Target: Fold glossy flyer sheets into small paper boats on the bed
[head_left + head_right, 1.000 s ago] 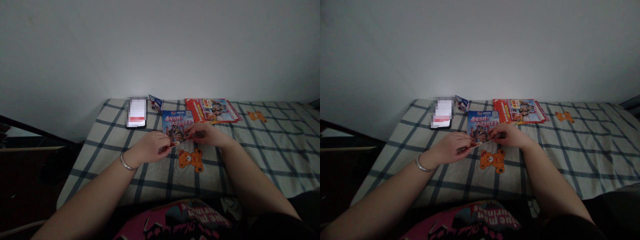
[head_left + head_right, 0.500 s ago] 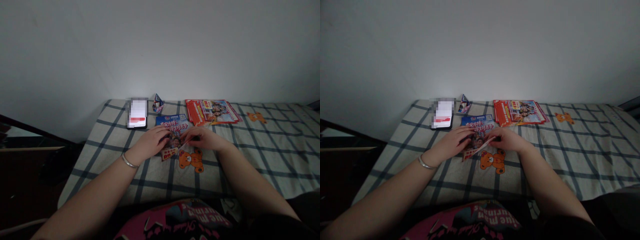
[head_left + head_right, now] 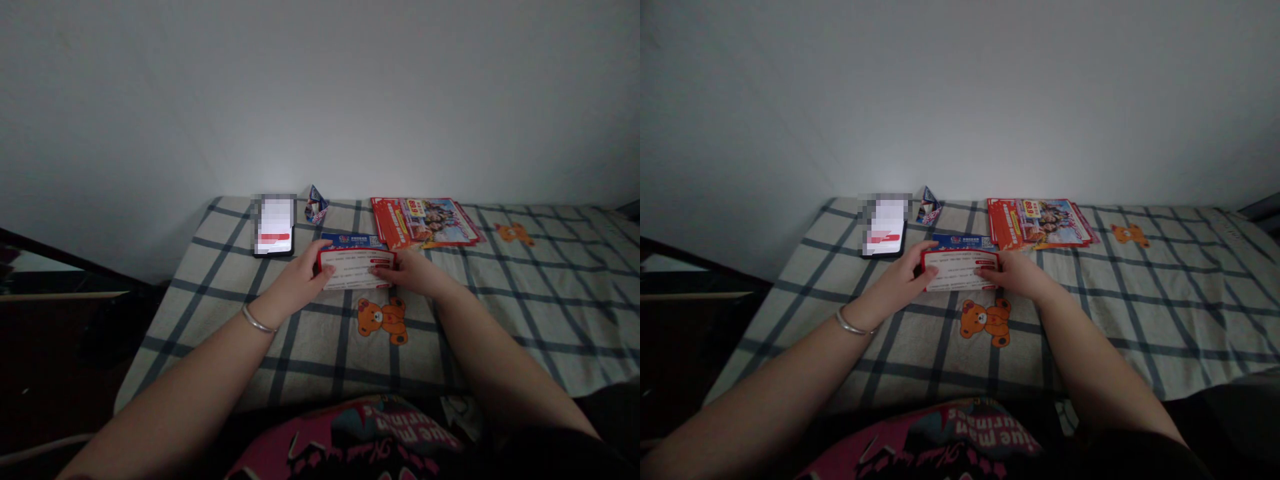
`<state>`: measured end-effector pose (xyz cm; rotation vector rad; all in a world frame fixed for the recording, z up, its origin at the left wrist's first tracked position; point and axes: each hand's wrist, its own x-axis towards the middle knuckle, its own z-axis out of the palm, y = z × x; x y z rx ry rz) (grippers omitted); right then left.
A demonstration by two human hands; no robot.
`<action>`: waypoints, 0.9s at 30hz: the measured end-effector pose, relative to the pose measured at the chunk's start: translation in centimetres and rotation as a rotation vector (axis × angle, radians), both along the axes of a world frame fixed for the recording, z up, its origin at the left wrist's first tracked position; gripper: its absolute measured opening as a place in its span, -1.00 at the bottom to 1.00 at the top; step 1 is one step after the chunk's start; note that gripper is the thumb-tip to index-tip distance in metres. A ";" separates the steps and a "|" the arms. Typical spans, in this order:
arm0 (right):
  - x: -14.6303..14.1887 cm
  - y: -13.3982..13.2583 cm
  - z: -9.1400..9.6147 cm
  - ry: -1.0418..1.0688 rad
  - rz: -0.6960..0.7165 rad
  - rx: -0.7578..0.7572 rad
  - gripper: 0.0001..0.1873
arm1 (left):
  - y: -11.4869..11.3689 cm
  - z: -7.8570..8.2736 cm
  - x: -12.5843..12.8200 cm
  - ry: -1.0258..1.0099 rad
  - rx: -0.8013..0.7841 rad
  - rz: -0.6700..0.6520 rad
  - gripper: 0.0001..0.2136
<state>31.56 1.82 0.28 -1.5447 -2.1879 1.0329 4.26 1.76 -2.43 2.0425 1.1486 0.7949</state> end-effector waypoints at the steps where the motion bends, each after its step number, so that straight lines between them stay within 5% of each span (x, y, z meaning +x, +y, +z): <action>1: -0.2 0.0 0.2 -0.035 -0.016 0.004 -0.74 | -0.1 0.0 0.2 0.028 0.032 0.019 -0.49; 15: -1.8 -0.2 -0.1 -0.327 -0.141 0.271 -0.77 | 0.2 -0.9 0.7 0.226 0.381 -0.047 -0.78; 22: -2.1 -0.6 -0.3 -0.414 -0.167 0.365 -0.67 | -0.3 -0.3 1.0 0.432 0.476 -0.176 -0.69; 25: -1.5 -0.6 -0.2 -0.433 -0.227 0.486 -0.53 | -0.5 -0.1 1.0 0.490 0.497 -0.168 -0.65; 27: -0.8 -0.2 -0.2 -0.448 -0.251 0.606 -0.60 | -0.5 -0.1 1.0 0.514 0.499 -0.180 -0.62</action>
